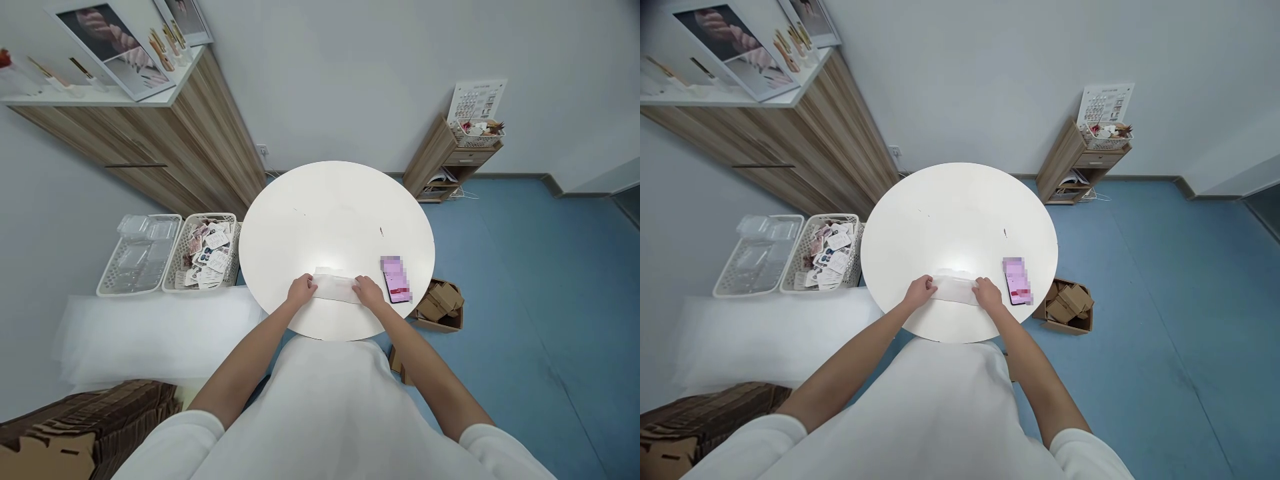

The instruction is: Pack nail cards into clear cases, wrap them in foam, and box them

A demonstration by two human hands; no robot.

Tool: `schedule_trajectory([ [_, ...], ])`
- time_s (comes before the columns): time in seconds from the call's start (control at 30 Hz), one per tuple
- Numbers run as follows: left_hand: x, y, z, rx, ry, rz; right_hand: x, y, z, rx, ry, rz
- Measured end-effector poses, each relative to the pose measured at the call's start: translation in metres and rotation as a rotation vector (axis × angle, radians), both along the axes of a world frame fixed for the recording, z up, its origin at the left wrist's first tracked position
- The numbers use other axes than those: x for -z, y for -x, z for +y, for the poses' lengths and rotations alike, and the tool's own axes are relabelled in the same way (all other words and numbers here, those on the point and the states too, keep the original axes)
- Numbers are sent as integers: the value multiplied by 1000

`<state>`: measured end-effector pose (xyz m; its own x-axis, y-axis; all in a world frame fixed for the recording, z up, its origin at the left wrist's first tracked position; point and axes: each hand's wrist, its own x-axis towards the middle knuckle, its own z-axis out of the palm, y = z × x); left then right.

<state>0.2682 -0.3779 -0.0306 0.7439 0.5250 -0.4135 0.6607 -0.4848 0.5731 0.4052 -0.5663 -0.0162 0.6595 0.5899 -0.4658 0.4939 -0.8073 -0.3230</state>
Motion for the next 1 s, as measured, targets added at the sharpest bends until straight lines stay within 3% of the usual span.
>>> schedule_trajectory([
  [0.13, 5, 4, -2, -93, -38, 21, 12, 1, -6, 90, -20, -48],
  [0.23, 3, 8, -9, -79, -224, -96, 15, 6, -13, 145, -126, -133],
  [0.3, 0, 10, -18, 35, -368, -212, 13, 11, -20, 202, -248, -183],
  [0.4, -1, 12, -39, 362, -446, -301, 10, 24, -33, 384, -496, -145],
  [0.5, 2, 11, -61, 585, -479, -271, 10, 47, -47, 708, -647, 200],
  [0.6, 8, 10, -74, 620, -512, -183, 15, 70, -54, 949, -664, 681],
  [0.67, 12, 10, -77, 622, -515, -142, 18, 80, -49, 1033, -722, 791],
  [0.8, 16, 11, -76, 607, -466, -135, 19, 77, -25, 1106, -827, 599],
  [1.0, 14, 11, -79, 552, -371, -156, 17, 44, -6, 996, -596, 431],
])
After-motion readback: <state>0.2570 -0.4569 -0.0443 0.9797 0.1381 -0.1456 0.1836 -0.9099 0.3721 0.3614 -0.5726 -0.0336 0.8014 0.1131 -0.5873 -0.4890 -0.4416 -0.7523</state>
